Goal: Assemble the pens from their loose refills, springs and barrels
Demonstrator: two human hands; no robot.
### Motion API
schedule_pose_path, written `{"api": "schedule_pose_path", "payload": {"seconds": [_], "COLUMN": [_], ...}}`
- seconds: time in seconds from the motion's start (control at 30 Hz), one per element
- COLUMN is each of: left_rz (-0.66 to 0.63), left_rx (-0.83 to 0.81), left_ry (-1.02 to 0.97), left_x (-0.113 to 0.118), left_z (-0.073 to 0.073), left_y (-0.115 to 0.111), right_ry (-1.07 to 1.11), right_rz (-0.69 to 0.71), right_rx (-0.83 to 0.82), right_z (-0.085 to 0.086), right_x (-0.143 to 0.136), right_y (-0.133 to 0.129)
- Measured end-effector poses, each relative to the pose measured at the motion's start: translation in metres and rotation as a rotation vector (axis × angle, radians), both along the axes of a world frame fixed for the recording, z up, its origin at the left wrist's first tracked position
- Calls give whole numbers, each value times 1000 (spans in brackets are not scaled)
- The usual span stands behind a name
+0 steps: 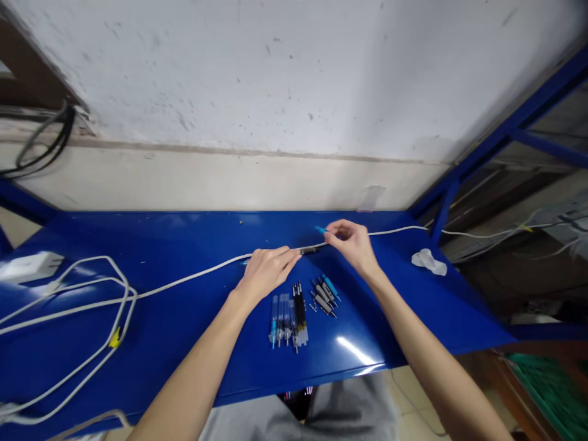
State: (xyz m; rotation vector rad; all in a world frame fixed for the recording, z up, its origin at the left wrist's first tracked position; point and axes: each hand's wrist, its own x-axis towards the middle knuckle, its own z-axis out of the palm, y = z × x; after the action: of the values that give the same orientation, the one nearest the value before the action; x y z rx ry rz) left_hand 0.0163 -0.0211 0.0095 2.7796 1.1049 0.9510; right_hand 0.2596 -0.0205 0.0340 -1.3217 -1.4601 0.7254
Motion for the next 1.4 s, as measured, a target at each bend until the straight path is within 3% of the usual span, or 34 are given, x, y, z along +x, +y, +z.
{"api": "schedule_pose_path", "payload": {"seconds": [0.1, 0.2, 0.37, 0.53, 0.8, 1.0, 1.4], "left_rz": [32, 83, 116, 145, 117, 80, 67], "left_rx": [19, 31, 31, 77, 87, 142, 134], "left_ry": [-2, 11, 44, 62, 70, 84, 79], "left_x": [-6, -13, -16, -14, -13, -8, -5], "left_z": [-1, -1, -2, -1, -3, -6, -6], "left_y": [3, 7, 10, 13, 18, 20, 21], "right_ry": [36, -76, -334, -354, -107, -158, 3], "right_rz": [75, 65, 112, 158, 93, 208, 185], "right_rx": [74, 140, 322, 409, 242, 238, 111], "right_z": [-10, -25, -36, -38, -34, -36, -36], "right_x": [-24, -36, -32, -32, -29, -30, -29], "right_y": [19, 18, 13, 20, 23, 26, 27]}}
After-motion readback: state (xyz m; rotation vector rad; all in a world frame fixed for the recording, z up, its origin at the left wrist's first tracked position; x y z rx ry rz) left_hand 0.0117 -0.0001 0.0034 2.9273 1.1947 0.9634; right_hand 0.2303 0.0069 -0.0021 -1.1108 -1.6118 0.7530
